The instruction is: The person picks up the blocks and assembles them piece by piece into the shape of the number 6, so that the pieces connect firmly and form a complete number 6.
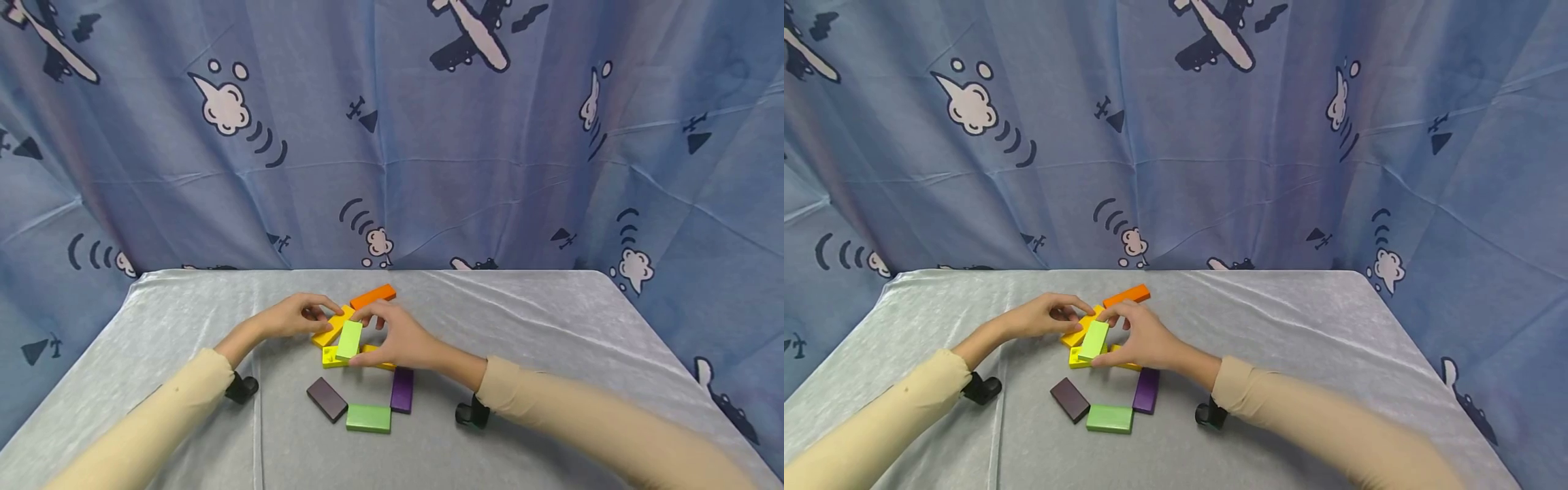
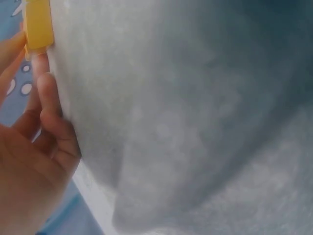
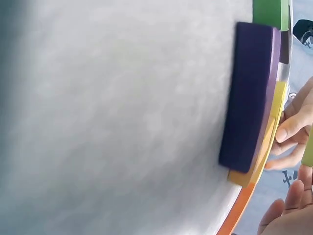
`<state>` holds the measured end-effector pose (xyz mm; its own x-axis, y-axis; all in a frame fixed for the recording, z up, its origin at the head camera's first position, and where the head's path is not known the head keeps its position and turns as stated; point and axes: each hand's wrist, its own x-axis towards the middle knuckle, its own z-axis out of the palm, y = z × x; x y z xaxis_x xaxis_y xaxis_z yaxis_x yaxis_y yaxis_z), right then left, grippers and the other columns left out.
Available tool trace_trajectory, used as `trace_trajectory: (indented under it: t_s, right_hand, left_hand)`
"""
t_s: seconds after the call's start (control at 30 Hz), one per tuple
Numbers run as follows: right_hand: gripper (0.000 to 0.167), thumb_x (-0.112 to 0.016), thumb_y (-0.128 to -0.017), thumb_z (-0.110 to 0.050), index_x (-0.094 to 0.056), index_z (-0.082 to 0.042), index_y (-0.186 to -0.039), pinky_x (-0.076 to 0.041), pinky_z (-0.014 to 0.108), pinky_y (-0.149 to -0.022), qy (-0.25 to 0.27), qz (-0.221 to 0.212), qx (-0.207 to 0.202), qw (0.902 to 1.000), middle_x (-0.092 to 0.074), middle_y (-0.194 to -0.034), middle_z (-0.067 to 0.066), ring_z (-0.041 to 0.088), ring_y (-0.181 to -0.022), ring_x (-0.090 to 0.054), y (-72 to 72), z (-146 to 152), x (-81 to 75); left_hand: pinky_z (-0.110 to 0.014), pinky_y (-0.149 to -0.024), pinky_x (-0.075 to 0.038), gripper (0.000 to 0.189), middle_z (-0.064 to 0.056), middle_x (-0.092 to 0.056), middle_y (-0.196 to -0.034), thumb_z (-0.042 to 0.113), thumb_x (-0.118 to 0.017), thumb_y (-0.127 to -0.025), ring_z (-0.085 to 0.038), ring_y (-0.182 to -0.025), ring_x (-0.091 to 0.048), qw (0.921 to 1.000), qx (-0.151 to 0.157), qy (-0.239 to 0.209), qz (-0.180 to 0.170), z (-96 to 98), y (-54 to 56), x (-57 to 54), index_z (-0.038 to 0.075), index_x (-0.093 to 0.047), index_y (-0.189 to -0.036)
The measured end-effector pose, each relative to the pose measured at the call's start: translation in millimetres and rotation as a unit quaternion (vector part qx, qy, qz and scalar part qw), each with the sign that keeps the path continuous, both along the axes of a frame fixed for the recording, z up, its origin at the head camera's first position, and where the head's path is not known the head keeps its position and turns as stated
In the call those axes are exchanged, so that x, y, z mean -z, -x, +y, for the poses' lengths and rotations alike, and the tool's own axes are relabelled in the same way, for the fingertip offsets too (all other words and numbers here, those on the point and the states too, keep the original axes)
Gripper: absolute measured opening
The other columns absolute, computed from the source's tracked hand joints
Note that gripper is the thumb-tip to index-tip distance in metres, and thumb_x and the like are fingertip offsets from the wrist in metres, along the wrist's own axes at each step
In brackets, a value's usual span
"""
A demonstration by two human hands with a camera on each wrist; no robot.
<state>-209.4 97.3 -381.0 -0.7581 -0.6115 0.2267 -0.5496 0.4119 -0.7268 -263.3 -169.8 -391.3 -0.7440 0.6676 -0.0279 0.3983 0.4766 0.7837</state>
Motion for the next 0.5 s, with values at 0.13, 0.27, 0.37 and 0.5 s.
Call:
trace_trajectory:
  t_s: [0.13, 0.27, 0.37, 0.5]
  right_hand:
    - [0.057, -0.094, -0.074, -0.025, -0.069, -0.007, -0.122, -0.047, 0.043, -0.082, 0.011, -0.003, -0.009, 0.9999, -0.061, -0.106, -0.003, 0.028, -0.098, -0.055, 0.1, -10, 1.0]
    - [0.057, -0.094, -0.073, -0.023, -0.07, -0.004, -0.121, -0.047, 0.045, -0.085, 0.025, 0.009, -0.025, 0.9993, -0.063, -0.105, -0.001, 0.031, -0.1, -0.057, -0.4, -18, 0.9]
    - [0.058, -0.094, -0.073, -0.023, -0.07, -0.004, -0.122, -0.048, 0.043, -0.085, 0.026, 0.012, -0.035, 0.999, -0.064, -0.105, -0.001, 0.029, -0.1, -0.058, -0.5, -23, 2.3]
    - [0.058, -0.095, -0.072, -0.021, -0.07, -0.004, -0.122, -0.049, 0.045, -0.086, 0.03, 0.013, -0.048, 0.9983, -0.065, -0.105, 0.001, 0.029, -0.101, -0.059, -0.2, -29, 3.3]
  left_hand:
    - [-0.036, -0.079, -0.051, 0.031, -0.009, -0.069, -0.101, 0.004, -0.067, -0.098, -0.023, -0.09, -0.062, 1.0, 0.007, 0.0, 0.001, -1.8, 1.5, 0.0, -0.003, -0.066, -0.128]
    - [-0.036, -0.082, -0.052, 0.031, -0.008, -0.069, -0.102, 0.002, -0.067, -0.097, -0.024, -0.092, -0.063, 0.9999, 0.01, 0.001, 0.0, -3.0, 2.5, -0.8, -0.002, -0.066, -0.129]
    - [-0.035, -0.084, -0.052, 0.032, -0.009, -0.07, -0.104, 0.0, -0.066, -0.097, -0.024, -0.094, -0.064, 0.9999, 0.015, -0.003, 0.0, -3.4, 3.3, -0.8, -0.003, -0.066, -0.129]
    - [-0.035, -0.084, -0.052, 0.032, -0.011, -0.07, -0.106, -0.002, -0.066, -0.097, -0.025, -0.095, -0.064, 0.9997, 0.021, -0.008, 0.002, -4.1, 4.0, -1.3, -0.004, -0.065, -0.129]
